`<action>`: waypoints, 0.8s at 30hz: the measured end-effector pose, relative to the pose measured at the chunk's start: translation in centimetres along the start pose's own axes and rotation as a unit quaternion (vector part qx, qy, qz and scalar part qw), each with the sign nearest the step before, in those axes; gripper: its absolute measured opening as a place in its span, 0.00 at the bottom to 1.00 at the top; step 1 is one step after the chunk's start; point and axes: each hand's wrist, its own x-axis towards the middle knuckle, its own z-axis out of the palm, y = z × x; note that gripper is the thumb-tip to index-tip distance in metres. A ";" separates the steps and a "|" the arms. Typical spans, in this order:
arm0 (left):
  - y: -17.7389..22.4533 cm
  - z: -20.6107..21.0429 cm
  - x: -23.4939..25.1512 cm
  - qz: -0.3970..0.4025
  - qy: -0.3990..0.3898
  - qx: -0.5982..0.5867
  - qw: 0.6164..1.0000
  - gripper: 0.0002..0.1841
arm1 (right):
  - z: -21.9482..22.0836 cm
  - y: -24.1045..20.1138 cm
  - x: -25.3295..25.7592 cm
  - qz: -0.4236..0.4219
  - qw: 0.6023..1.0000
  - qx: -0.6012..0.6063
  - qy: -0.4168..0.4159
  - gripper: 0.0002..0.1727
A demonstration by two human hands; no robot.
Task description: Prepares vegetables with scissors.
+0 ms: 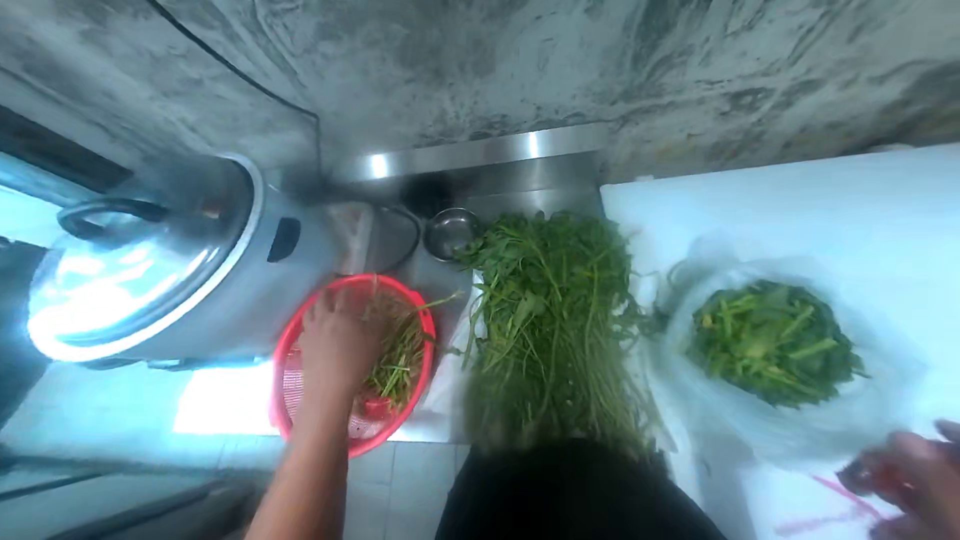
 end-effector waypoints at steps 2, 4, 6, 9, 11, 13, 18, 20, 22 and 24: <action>3.1 1.6 -1.1 0.058 -0.007 -0.062 0.996 0.27 | 1.5 -0.3 -0.5 -0.010 0.999 0.010 -0.041 0.17; 6.5 4.6 -2.2 0.111 -0.072 -0.156 0.979 0.23 | 2.9 -0.8 -1.6 -0.021 0.997 0.005 -0.076 0.20; 8.9 8.2 -2.4 0.109 -0.141 -0.182 0.967 0.25 | 4.0 -1.3 -2.7 -0.018 0.995 -0.015 -0.102 0.21; 10.8 12.1 -1.9 0.060 -0.175 -0.068 0.980 0.29 | 4.5 -0.8 -4.2 0.003 0.994 -0.031 -0.107 0.25; 11.8 11.7 -2.1 0.064 -0.154 -0.027 0.986 0.22 | 3.8 0.3 -5.1 0.017 0.994 -0.026 -0.100 0.26; 12.5 9.9 -2.6 0.107 -0.111 -0.069 0.986 0.19 | 3.0 1.3 -5.9 0.036 0.996 -0.024 -0.084 0.25; 15.6 9.0 -4.8 0.121 -0.213 -0.220 0.944 0.20 | 2.9 2.4 -7.3 0.109 0.992 -0.019 -0.064 0.24; 17.3 10.9 -6.1 0.170 -0.244 -0.134 0.945 0.21 | 3.7 2.4 -7.4 0.108 0.990 -0.014 -0.089 0.26; 18.3 12.6 -7.5 0.236 -0.180 -0.096 0.950 0.19 | 4.6 1.9 -7.4 0.098 0.988 -0.020 -0.114 0.28; 18.7 13.0 -8.1 0.274 -0.098 -0.117 0.950 0.16 | 5.0 1.5 -7.5 0.093 0.987 -0.034 -0.127 0.29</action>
